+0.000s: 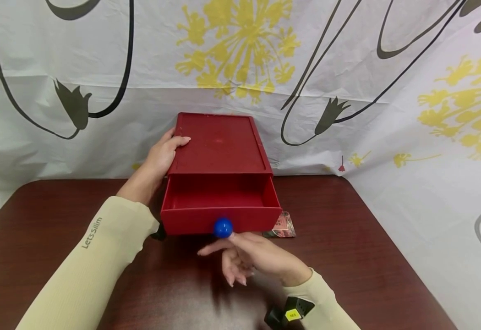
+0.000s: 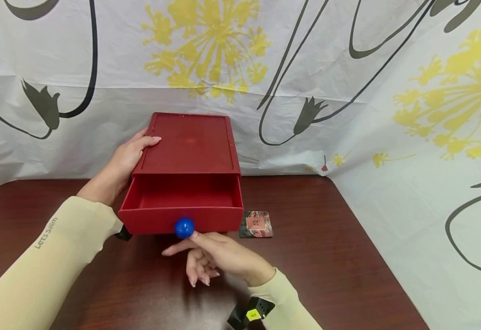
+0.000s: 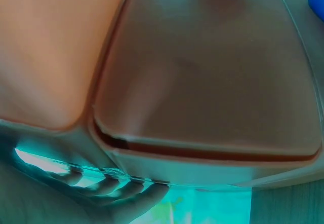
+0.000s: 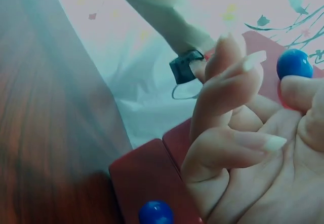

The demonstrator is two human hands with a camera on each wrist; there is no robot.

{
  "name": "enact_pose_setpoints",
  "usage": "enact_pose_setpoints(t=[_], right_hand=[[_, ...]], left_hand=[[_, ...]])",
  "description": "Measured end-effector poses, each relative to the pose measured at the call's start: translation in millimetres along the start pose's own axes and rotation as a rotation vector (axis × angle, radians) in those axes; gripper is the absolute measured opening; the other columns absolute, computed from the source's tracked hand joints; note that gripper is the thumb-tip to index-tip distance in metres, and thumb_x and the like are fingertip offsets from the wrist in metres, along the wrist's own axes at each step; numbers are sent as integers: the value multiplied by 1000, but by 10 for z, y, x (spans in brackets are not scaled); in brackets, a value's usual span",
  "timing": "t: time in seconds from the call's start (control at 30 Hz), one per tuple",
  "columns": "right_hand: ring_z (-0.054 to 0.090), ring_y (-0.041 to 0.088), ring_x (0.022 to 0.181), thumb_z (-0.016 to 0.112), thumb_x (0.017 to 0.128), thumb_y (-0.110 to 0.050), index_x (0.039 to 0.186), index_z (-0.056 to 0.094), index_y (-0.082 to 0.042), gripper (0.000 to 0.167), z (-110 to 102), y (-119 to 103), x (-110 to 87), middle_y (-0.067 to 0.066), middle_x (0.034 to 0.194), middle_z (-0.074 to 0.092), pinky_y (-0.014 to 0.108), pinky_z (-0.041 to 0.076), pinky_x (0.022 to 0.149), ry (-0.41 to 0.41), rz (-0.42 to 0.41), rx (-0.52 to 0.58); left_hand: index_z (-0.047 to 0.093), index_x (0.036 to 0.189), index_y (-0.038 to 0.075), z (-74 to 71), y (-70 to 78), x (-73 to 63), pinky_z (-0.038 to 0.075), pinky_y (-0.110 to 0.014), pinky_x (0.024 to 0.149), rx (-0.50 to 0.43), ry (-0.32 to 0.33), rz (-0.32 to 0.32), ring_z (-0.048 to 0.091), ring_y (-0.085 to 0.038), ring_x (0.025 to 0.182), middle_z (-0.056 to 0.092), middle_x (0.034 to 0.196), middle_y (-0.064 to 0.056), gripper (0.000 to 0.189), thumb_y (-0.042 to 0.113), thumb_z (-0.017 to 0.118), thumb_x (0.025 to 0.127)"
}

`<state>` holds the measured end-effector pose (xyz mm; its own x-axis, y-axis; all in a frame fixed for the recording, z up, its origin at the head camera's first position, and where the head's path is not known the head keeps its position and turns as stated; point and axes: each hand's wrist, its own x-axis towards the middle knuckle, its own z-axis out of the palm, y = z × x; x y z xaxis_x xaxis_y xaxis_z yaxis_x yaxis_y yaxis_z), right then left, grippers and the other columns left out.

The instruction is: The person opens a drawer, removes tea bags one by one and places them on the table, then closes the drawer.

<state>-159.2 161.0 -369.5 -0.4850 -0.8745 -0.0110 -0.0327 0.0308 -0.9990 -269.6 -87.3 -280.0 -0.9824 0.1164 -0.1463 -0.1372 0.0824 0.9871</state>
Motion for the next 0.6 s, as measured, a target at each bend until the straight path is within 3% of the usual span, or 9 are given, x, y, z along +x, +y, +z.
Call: enact_pose_setpoints(t=[0.1, 0.3, 0.4, 0.6], right_hand=[[52, 6, 54, 21, 112, -35, 145, 47, 5, 58, 20, 3, 14, 38, 77, 52, 21, 38, 46, 0, -13, 70], [49, 8, 51, 24, 110, -22, 144, 33, 19, 54, 51, 10, 12, -1, 76, 64, 17, 43, 52, -58, -80, 261], [48, 9, 50, 23, 109, -19, 141, 32, 22, 53, 68, 19, 17, -4, 75, 64, 18, 42, 51, -97, -134, 308], [48, 6, 52, 18, 111, -30, 144, 48, -5, 52, 97, 36, 45, -7, 75, 62, 19, 40, 48, -132, -212, 390]], left_hand=[[7, 164, 32, 1, 0, -2, 34, -47, 120, 4, -2, 1, 42, -29, 140, 31, 165, -9, 70, 39, 41, 103], [7, 164, 31, 7, -4, 1, 32, -46, 122, 11, -2, 13, 40, -29, 143, 28, 166, -8, 71, 38, 41, 103], [8, 164, 30, 6, -7, 3, 31, -45, 122, 9, 2, 20, 39, -29, 143, 27, 167, -8, 71, 37, 42, 103], [8, 164, 31, -3, -9, -5, 33, -46, 121, 8, 2, 15, 40, -29, 142, 29, 166, -9, 70, 38, 41, 103]])
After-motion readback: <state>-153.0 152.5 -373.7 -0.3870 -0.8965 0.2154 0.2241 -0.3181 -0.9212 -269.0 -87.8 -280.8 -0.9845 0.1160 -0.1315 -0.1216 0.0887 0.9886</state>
